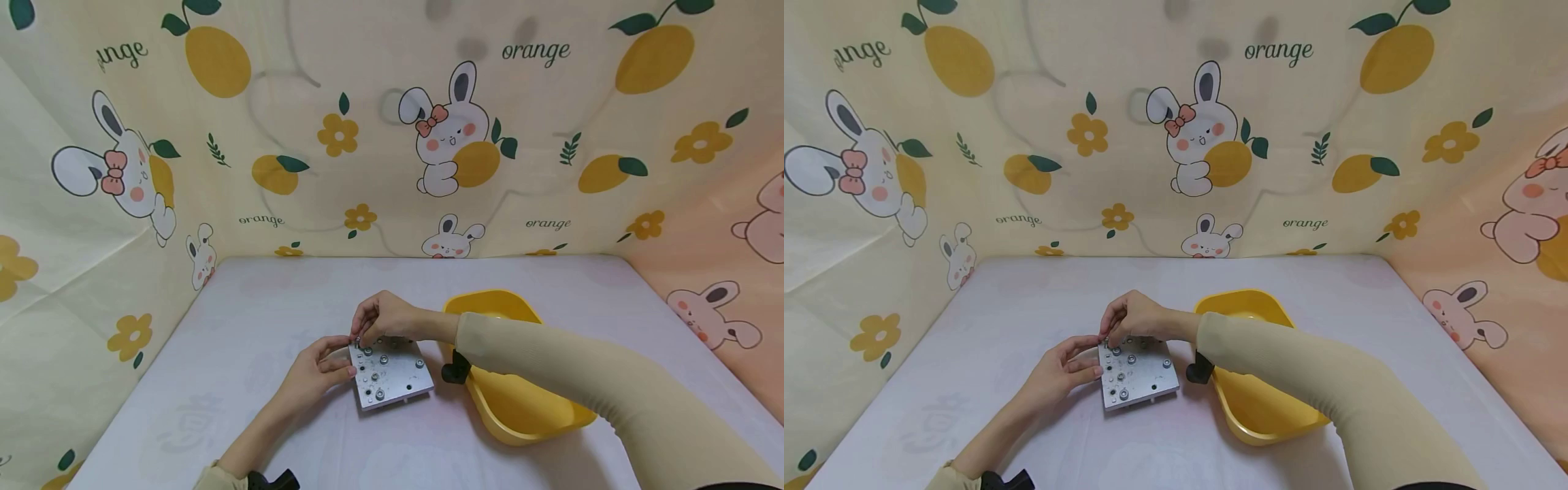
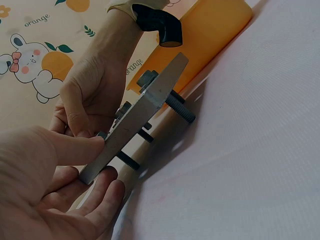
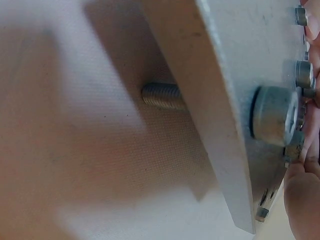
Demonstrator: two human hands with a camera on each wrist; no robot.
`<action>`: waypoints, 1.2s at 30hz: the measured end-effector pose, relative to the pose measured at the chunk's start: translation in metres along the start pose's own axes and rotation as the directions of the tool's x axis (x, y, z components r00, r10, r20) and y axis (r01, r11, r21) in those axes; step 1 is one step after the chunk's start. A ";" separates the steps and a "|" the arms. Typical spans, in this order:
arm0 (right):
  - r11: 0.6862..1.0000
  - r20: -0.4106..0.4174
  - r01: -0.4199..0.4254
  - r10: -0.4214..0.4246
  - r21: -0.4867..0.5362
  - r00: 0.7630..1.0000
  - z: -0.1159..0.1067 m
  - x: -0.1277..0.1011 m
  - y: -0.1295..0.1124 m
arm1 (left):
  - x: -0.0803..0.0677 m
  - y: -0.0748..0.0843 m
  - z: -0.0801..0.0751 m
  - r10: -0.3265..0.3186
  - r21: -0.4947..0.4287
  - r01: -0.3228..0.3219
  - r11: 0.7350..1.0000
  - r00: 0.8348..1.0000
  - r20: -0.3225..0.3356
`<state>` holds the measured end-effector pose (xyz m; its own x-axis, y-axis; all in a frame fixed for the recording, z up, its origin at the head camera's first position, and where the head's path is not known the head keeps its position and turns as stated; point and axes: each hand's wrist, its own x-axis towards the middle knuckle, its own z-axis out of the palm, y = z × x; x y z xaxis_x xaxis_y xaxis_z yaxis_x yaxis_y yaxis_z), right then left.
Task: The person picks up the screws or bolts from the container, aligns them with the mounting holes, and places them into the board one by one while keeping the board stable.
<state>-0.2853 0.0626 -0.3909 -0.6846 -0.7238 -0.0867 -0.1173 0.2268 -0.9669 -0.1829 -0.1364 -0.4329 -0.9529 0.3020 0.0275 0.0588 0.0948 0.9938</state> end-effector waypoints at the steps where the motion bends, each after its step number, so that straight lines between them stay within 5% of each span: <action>1: 1.000 0.000 0.001 -0.001 -0.001 1.000 0.000 0.000 0.000 | 0.000 0.000 0.000 -0.001 -0.002 0.001 1.000 1.000 0.000; 23: 0.998 -0.002 0.042 -0.042 -0.048 0.999 -0.007 -0.007 -0.008 | 0.001 -0.002 0.001 -0.005 0.005 0.005 1.000 1.000 -0.010; 36: 0.989 -0.096 0.148 -0.147 0.007 0.985 -0.060 -0.076 -0.042 | 0.001 -0.005 0.002 -0.032 0.036 0.033 0.999 0.999 -0.040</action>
<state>-0.2720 0.1471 -0.3288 -0.7257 -0.6835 0.0794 -0.2124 0.1128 -0.9706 -0.1831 -0.1344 -0.4378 -0.9654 0.2607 0.0005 0.0379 0.1383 0.9897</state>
